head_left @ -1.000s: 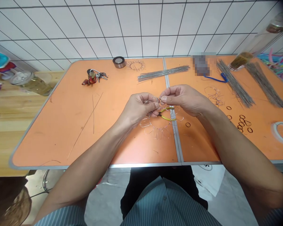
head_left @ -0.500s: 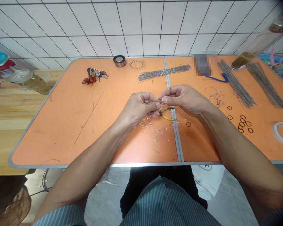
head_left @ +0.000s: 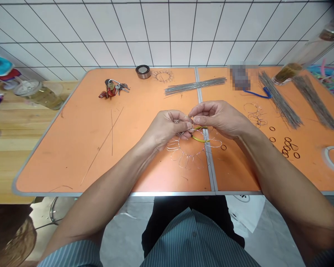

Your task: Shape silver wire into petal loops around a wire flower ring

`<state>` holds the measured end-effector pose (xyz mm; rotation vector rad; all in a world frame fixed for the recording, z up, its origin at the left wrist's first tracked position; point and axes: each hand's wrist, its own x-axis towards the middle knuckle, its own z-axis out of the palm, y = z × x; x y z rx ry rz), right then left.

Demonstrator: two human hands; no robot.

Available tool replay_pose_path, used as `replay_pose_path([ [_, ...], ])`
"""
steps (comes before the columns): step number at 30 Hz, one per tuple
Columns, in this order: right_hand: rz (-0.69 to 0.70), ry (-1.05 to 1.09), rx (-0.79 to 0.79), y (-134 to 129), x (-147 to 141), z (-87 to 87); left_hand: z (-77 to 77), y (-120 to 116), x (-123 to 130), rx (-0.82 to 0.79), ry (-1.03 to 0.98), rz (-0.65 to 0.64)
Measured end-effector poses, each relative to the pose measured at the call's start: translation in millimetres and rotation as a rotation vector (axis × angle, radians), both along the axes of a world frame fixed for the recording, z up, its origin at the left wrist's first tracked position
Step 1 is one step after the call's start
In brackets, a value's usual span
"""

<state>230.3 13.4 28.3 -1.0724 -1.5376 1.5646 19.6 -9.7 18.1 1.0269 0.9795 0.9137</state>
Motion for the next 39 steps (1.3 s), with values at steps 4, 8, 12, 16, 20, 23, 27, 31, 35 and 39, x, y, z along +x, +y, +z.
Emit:
replay_pose_path([
  [4, 0.008, -0.007, -0.013, -0.1, 0.6, 0.5, -1.6, -0.5, -0.3, 0.004, -0.015, -0.002],
  [8, 0.017, -0.022, -0.018, 0.0, 1.8, 1.2, -2.5, -0.4, -0.6, 0.007, -0.006, -0.004],
  [12, -0.011, -0.053, -0.01, -2.1, 2.3, 3.2, -0.3, 0.5, 0.4, 0.011, 0.002, -0.004],
  [16, -0.032, -0.092, 0.003, -5.9, 0.4, 5.9, 0.6, 1.3, 0.9, 0.021, 0.035, 0.021],
  [20, -0.07, -0.143, 0.012, -9.9, -4.6, 9.4, -1.7, 1.2, -0.2, 0.051, 0.068, 0.036],
  [23, -0.095, -0.155, 0.023, -12.2, -7.3, 10.5, -3.7, 0.7, -0.7, 0.095, 0.11, 0.023],
  [27, -0.122, -0.159, 0.062, -13.3, -7.2, 8.5, -4.3, 0.0, -0.5, 0.108, 0.111, -0.001],
  [31, -0.143, -0.173, 0.098, -14.4, -7.0, 7.1, -4.8, -0.6, -0.7, 0.109, 0.086, -0.004],
  [35, -0.187, -0.186, 0.111, -15.2, -8.2, 7.8, -4.0, -1.3, -0.6, 0.11, 0.087, -0.004],
  [39, -0.196, -0.187, 0.108, -14.7, -7.1, 8.4, -0.2, -1.5, 0.7, 0.104, 0.102, 0.034],
])
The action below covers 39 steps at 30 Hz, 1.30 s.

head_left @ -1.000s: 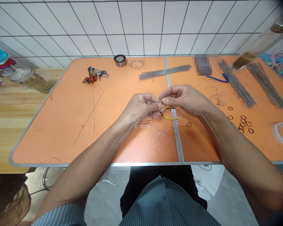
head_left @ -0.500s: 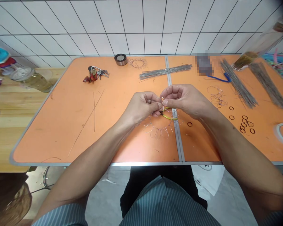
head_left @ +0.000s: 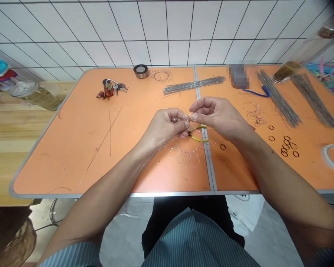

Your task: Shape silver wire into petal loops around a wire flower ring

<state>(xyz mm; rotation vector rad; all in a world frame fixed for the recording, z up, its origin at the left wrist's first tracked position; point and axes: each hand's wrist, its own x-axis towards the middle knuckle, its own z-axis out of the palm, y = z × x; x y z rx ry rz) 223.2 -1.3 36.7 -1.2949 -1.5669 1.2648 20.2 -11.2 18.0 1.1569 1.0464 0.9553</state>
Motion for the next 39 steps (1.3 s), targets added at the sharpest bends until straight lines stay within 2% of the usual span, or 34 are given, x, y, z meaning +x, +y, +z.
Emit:
replay_pose_path([
  [6, 0.023, -0.077, 0.022, -1.6, -1.0, 3.2, 3.0, 0.5, 0.6, -0.018, 0.01, 0.051],
  [18, 0.0, -0.259, 0.054, -7.6, -9.4, 9.1, 1.1, -0.7, 0.7, 0.105, 0.095, 0.02],
  [24, 0.053, -0.292, 0.053, -4.3, -5.1, 9.6, 3.7, -3.3, 0.4, 0.112, 0.137, -0.028],
  [34, -0.044, -0.194, 0.034, -8.4, -14.2, 8.1, -2.2, -2.5, 3.7, 0.076, 0.056, 0.038],
  [39, -0.114, -0.139, 0.037, -6.8, -20.2, -0.8, -1.2, -4.9, 6.3, 0.063, 0.027, 0.065],
])
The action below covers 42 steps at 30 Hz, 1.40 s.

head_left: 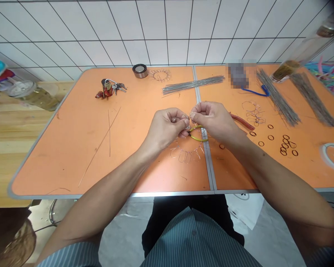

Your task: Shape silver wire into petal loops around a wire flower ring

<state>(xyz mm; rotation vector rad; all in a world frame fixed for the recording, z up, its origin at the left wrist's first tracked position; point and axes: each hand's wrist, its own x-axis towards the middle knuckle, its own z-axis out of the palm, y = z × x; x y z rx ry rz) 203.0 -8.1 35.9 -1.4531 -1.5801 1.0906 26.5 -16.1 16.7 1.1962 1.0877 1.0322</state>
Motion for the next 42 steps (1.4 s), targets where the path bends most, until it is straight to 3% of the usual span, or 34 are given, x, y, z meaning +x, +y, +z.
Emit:
replay_pose_path([
  [6, 0.06, 0.087, 0.056, 3.7, 4.2, -2.1, 3.5, 0.2, -1.4, 0.0, -0.007, 0.035],
  [11, 0.0, -0.052, 0.169, 3.3, 10.3, 5.1, 2.6, 0.9, -2.0, 0.026, 0.025, 0.026],
  [17, 0.033, -0.25, 0.25, -2.1, 6.1, 3.1, 2.7, -0.7, 0.9, 0.11, 0.101, 0.053],
  [24, -0.027, -0.291, 0.317, -5.2, -2.1, -2.0, -7.3, -3.8, 5.1, 0.219, 0.208, 0.082],
  [30, -0.045, -0.207, 0.244, -3.0, -4.0, 2.1, -6.9, -4.3, 5.3, 0.248, 0.212, 0.142],
  [35, 0.052, -0.012, 0.116, 2.2, 10.4, 11.8, 3.1, 0.4, 0.2, 0.122, 0.068, 0.08],
  [42, 0.204, 0.127, -0.043, 7.1, 21.4, 9.6, -0.4, 3.9, -3.1, 0.078, 0.028, 0.026],
])
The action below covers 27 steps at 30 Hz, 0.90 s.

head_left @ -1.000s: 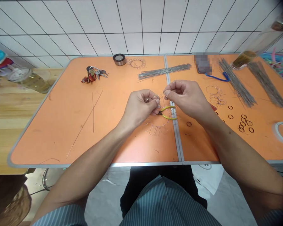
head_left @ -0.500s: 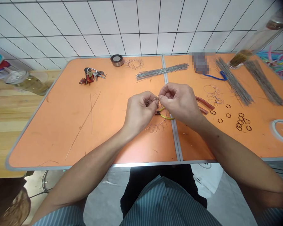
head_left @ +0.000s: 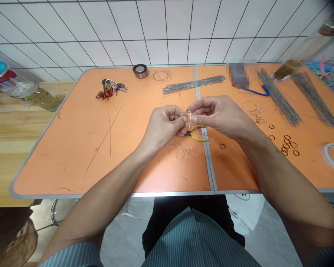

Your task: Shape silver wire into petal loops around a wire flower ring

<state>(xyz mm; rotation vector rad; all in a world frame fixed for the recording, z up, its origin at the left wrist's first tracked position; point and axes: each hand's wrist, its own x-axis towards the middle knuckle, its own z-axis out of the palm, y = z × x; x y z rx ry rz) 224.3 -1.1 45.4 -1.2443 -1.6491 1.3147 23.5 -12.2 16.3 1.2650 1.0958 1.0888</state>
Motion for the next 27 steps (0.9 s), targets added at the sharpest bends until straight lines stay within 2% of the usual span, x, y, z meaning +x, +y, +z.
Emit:
replay_pose_path([
  [5, -0.031, 0.024, -0.039, -0.4, 0.0, -3.3, 0.2, -1.3, 0.2, 0.005, 0.003, -0.01],
  [12, -0.001, 0.019, -0.114, -0.6, -0.4, -0.5, 1.1, -1.9, 1.2, -0.002, 0.011, -0.002],
  [27, -0.124, -0.052, -0.019, -8.6, -13.5, -0.9, 2.5, -2.6, 0.3, -0.006, 0.032, -0.036],
])
